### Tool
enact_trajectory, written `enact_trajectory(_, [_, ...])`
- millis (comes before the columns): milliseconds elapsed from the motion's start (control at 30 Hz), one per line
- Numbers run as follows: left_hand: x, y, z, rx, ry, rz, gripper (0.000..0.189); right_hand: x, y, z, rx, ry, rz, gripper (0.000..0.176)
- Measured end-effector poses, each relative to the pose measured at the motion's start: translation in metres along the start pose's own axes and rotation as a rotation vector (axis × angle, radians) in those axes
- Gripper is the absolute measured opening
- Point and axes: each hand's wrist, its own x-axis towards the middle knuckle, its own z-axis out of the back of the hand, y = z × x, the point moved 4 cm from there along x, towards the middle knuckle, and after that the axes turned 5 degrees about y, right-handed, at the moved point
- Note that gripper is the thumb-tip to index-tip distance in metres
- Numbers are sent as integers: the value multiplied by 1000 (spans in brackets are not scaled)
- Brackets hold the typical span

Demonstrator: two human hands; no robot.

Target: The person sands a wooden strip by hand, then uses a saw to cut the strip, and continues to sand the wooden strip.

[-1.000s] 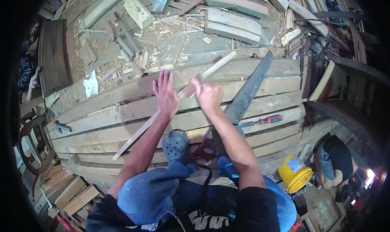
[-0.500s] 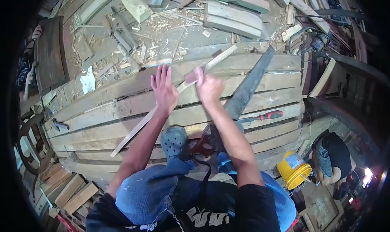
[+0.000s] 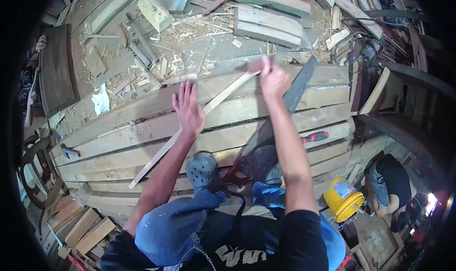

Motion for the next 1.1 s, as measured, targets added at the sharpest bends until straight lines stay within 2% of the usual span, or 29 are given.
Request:
enact_trajectory(33, [-1,0,0,10,21,8,68,10,-1,1,-120,-83,5,59])
enact_trajectory(67, [-3,-1,1,9,24,10,68,3,-3,-1,-122,-79,5,59])
enact_trajectory(133, [0,0,-1,34,14,0,69,-15,9,-5,-60,85,203,56])
enact_trajectory(167, [0,1,-2,40,0,-7,68,-24,12,-4,-142,108,263,56])
enact_trajectory(200, [2,0,-2,40,-2,-11,68,-17,12,-1,-141,103,262,56])
enact_trajectory(267, [1,0,-2,42,21,6,67,11,-3,8,-137,72,80,56])
enact_trajectory(333, [0,0,0,27,27,10,67,14,-4,5,-140,26,55,56])
enact_trajectory(433, [0,1,-1,17,13,7,67,-28,18,-1,-139,212,244,56])
enact_trajectory(467, [0,1,-2,26,2,-1,67,-30,15,0,-137,182,285,57])
enact_trajectory(533, [1,-1,-2,18,9,-1,67,-9,6,4,-73,81,155,58])
enact_trajectory(567, [0,0,0,16,11,3,67,-8,8,0,-69,88,155,58])
enact_trajectory(633, [-2,1,0,29,29,14,67,-10,11,-2,-26,46,-12,59])
enact_trajectory(733, [2,-2,0,39,44,32,66,-77,36,-16,-56,244,199,59])
enact_trajectory(833, [4,-3,2,29,51,45,64,-74,33,-14,-20,262,273,59])
enact_trajectory(933, [-1,-1,3,7,54,54,63,-40,22,-9,-16,25,76,62])
enact_trajectory(1000, [2,-1,2,13,42,41,63,-60,33,-15,65,98,-50,65])
enact_trajectory(1033, [2,-3,4,19,41,35,63,-81,45,-17,20,117,139,66])
enact_trajectory(1100, [5,-2,1,22,19,18,64,-106,51,-18,-10,239,247,65])
